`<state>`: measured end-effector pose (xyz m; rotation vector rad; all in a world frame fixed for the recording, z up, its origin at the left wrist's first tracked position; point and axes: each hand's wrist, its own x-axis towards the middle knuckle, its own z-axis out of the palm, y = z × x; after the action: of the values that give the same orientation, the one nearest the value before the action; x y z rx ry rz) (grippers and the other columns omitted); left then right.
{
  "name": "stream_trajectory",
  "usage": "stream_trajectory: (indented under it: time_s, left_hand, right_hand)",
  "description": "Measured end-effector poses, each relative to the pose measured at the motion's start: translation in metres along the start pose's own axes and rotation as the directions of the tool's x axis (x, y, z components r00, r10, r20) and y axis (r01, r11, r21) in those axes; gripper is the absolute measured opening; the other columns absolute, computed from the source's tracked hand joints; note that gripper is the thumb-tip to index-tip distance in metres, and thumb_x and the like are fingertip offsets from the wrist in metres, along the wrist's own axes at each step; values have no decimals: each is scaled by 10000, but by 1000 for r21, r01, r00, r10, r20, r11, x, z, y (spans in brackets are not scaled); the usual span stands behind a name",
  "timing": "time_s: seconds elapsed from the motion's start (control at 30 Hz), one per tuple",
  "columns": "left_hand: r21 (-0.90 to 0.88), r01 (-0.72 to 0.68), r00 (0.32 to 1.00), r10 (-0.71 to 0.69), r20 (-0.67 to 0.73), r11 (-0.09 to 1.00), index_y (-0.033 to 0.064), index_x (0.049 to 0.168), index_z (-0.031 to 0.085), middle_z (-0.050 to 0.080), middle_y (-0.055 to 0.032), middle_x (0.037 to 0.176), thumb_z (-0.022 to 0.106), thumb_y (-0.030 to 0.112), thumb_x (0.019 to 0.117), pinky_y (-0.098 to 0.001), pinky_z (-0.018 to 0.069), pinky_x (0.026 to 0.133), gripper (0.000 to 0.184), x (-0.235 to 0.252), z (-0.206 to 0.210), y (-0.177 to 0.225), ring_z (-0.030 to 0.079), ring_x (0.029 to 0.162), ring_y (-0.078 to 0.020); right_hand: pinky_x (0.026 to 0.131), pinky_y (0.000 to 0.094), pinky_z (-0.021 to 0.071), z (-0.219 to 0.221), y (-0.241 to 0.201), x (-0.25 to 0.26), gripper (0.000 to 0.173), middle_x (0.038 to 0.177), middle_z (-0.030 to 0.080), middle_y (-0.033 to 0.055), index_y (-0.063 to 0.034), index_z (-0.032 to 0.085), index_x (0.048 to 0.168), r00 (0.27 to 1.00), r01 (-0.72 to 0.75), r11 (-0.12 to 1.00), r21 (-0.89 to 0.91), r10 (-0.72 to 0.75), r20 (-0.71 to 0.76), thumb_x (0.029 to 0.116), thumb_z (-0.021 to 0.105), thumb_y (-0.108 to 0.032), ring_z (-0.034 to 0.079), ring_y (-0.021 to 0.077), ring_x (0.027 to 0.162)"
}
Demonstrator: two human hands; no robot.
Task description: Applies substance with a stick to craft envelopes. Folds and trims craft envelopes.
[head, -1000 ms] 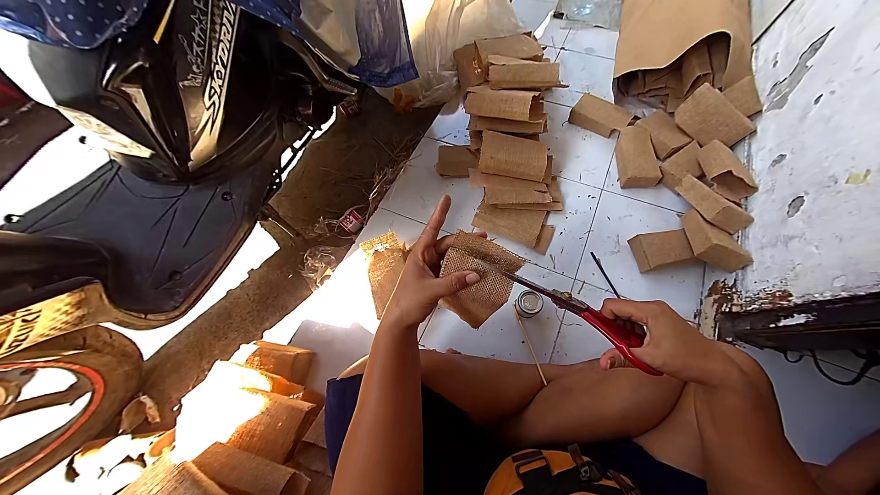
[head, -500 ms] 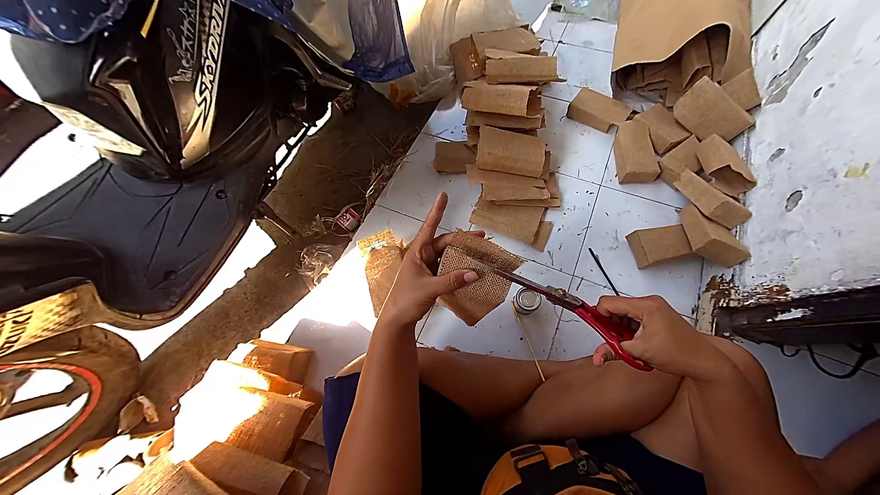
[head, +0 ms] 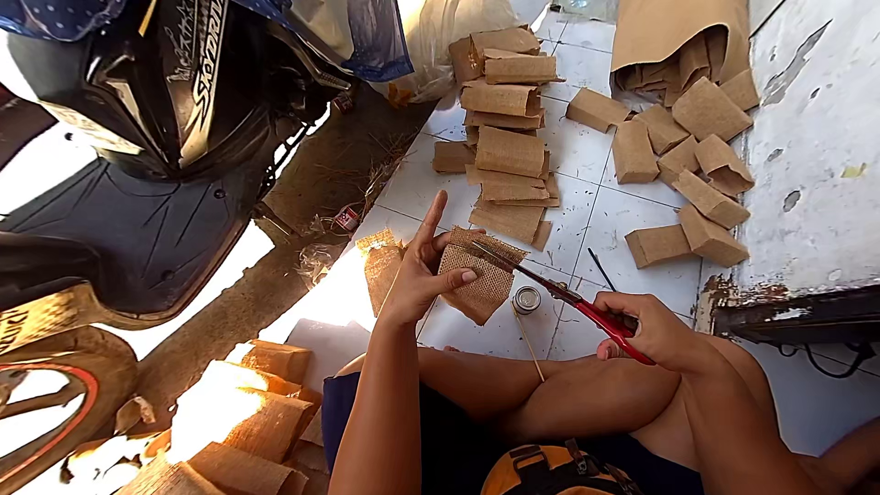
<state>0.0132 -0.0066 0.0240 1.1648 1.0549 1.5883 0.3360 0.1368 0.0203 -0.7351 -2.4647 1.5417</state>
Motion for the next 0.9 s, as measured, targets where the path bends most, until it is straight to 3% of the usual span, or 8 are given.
stream_trajectory:
  time_s: [0.2, 0.3, 0.33, 0.4, 0.47, 0.6, 0.77, 0.9]
  left_hand:
    - [11, 0, 1000, 0, 5, 1000, 163, 1638, 49, 687, -37, 1278, 829, 167, 818, -323, 588, 957, 1131, 3, -5, -4, 703, 1102, -164]
    - [11, -6, 1000, 6, 18, 1000, 140, 1636, 30, 684, -53, 1273, 832, 148, 804, -346, 577, 986, 1155, 6, -6, -7, 694, 1125, -185]
    - [6, -3, 1000, 3, 18, 1000, 146, 1637, 33, 682, -59, 1274, 835, 145, 800, -348, 574, 990, 1159, 6, -6, -7, 692, 1126, -189]
    - [-8, 1, 1000, -1, 31, 1000, 153, 1639, 23, 659, -79, 1308, 844, 173, 804, -361, 565, 1003, 1171, 6, -7, -8, 680, 1148, -204]
    - [-13, -7, 999, 8, 39, 1000, 143, 1633, 27, 646, -72, 1335, 865, 276, 802, -356, 570, 994, 1189, 6, -6, -8, 679, 1145, -197]
    - [-31, -1, 997, 4, 75, 1000, 231, 1643, 49, 607, -42, 1403, 873, 373, 779, -291, 591, 911, 1202, 2, 2, -4, 687, 1103, -148]
    - [-46, 13, 989, -6, 148, 999, 296, 1645, 65, 541, -38, 1493, 892, 399, 751, -261, 604, 829, 1222, 1, 1, -9, 695, 1062, -124]
    - [-78, 68, 968, -47, 247, 995, 316, 1644, 23, 536, -42, 1506, 904, 331, 750, -255, 605, 839, 1255, 4, -2, -16, 702, 1066, -136]
  right_hand:
    - [567, 106, 414, -2, 11, 3, 583, 735, 550, -159, -187, 613, 926, 992, 124, 952, 279, -123, -21, 793, 688, -750, 504, -77, 632]
    - [552, 155, 461, -5, 16, 9, 416, 684, 559, -120, -177, 589, 906, 964, -89, 980, 179, 130, -231, 870, 724, -569, 543, -27, 589]
    - [574, 241, 463, -7, 19, 14, 381, 686, 545, -50, -113, 590, 926, 926, -227, 973, 48, 231, -297, 900, 740, -462, 539, 44, 602]
    - [709, 528, 486, -8, 28, 33, 447, 780, 606, 155, -2, 628, 993, 825, -510, 843, -169, 424, -375, 915, 768, -420, 598, 297, 749]
    - [835, 638, 471, -3, 40, 54, 494, 944, 662, 252, 26, 647, 1035, 719, -690, 662, -294, 580, -383, 944, 723, -454, 641, 428, 960]
    - [892, 635, 480, 16, 70, 81, 480, 1134, 677, 270, 56, 669, 1094, 593, -800, 480, -360, 724, -354, 956, 682, -404, 641, 426, 1129]
    - [1008, 612, 467, 32, 108, 102, 562, 1287, 630, 279, 82, 560, 1307, 583, -797, 471, -378, 762, -280, 931, 727, -301, 602, 419, 1242]
    - [1050, 608, 434, 33, 111, 111, 477, 1357, 595, 279, 109, 616, 1255, 557, -771, 435, -466, 815, -161, 924, 738, -212, 558, 414, 1302]
